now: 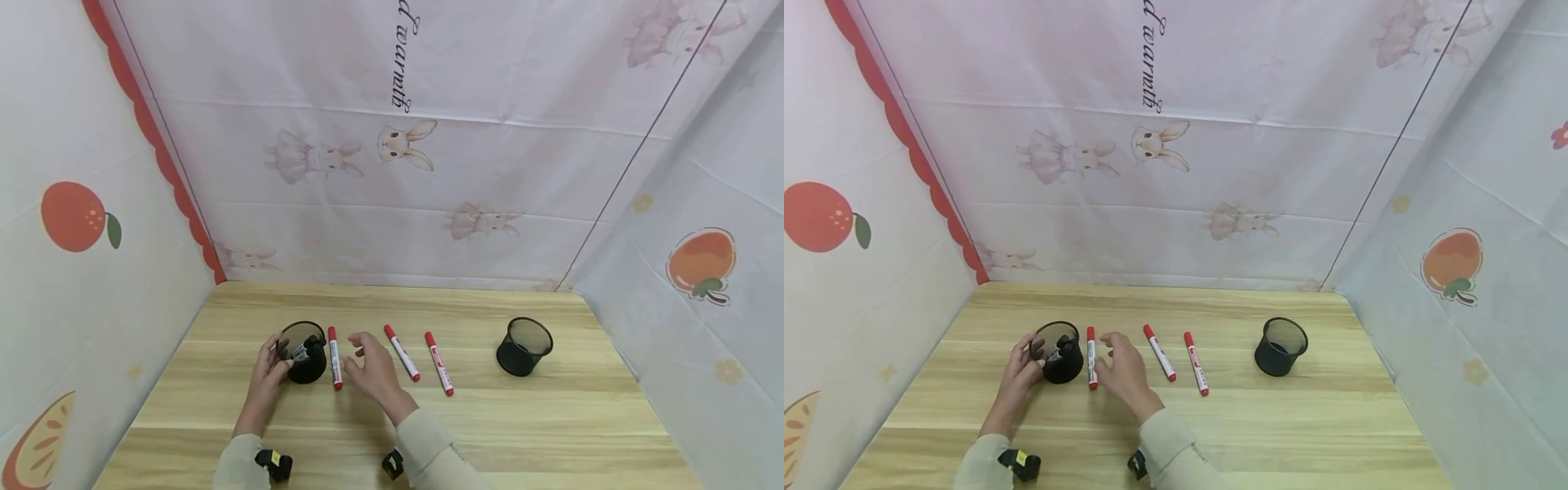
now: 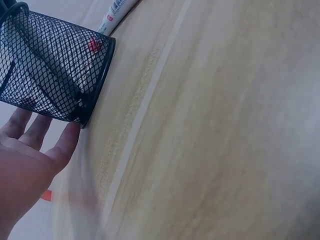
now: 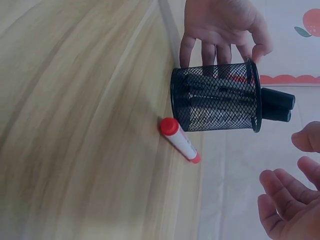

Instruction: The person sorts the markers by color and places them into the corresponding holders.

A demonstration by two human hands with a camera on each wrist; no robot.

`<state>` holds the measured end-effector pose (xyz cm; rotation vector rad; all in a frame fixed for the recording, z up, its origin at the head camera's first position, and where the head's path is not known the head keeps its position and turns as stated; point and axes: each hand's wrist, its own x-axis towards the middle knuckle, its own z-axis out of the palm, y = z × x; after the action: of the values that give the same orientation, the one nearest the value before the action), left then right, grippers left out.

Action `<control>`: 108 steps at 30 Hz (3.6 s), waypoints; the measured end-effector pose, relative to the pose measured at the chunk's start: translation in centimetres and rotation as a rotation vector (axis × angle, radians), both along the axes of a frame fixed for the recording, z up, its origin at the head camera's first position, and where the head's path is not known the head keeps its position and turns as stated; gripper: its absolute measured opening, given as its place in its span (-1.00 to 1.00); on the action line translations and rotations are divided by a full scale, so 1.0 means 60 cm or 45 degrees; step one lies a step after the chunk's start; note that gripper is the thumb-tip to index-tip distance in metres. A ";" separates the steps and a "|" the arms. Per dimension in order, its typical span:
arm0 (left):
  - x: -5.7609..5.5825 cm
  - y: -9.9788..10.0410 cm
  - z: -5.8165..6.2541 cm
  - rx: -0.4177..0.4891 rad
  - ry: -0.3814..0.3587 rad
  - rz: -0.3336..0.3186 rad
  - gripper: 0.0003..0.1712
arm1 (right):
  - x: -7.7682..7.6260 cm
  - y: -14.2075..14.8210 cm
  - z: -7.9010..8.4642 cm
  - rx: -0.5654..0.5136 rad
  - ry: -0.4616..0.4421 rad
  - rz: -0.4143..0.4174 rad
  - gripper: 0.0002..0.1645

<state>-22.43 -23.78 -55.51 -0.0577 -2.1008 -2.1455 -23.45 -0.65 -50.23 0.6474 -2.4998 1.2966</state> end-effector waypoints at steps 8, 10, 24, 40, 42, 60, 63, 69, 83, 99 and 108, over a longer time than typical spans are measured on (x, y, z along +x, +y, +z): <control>0.009 0.006 -0.008 -0.056 0.017 0.179 -0.27 | 0.005 0.025 -0.015 -0.020 -0.015 -0.018 -0.58; 0.014 0.011 -0.009 -0.063 0.012 0.248 -0.30 | 0.005 0.034 -0.018 -0.039 -0.009 -0.030 -0.57; 0.057 0.055 -0.003 -0.166 -0.006 0.642 -0.41 | 0.021 0.097 -0.021 -0.192 -0.063 -0.107 -0.54; 0.075 0.098 -0.001 -0.387 0.003 0.761 -0.47 | 0.030 0.177 -0.037 -0.205 -0.120 -0.264 -0.53; 0.076 0.101 0.000 -0.419 0.013 0.780 -0.49 | 0.030 0.183 -0.039 -0.204 -0.117 -0.275 -0.53; 0.075 0.130 -0.001 -0.498 0.108 0.625 -0.57 | 0.034 0.271 -0.040 -0.177 -0.179 -0.456 -0.52; 0.072 0.134 -0.003 -0.533 0.089 0.587 -0.57 | 0.035 0.288 -0.043 -0.196 -0.155 -0.468 -0.55; 0.065 0.142 -0.007 -0.631 -0.004 0.493 -0.53 | 0.037 0.318 -0.046 -0.218 -0.055 -0.511 -0.60; 0.056 0.157 -0.022 -0.747 -0.009 0.487 -0.54 | 0.033 0.379 -0.060 -0.262 -0.038 -0.709 -0.68; 0.039 0.177 -0.018 -0.872 -0.040 0.371 -0.54 | 0.020 0.442 -0.065 -0.429 0.019 -1.000 -0.52; 0.032 0.184 -0.015 -0.880 0.062 0.393 -0.60 | 0.003 0.476 -0.066 -0.518 -0.194 -0.946 -0.05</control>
<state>-20.54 -12.74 -56.41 0.1336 -2.5124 -1.1736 -23.29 27.92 -54.22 -0.4470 -2.1221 1.4803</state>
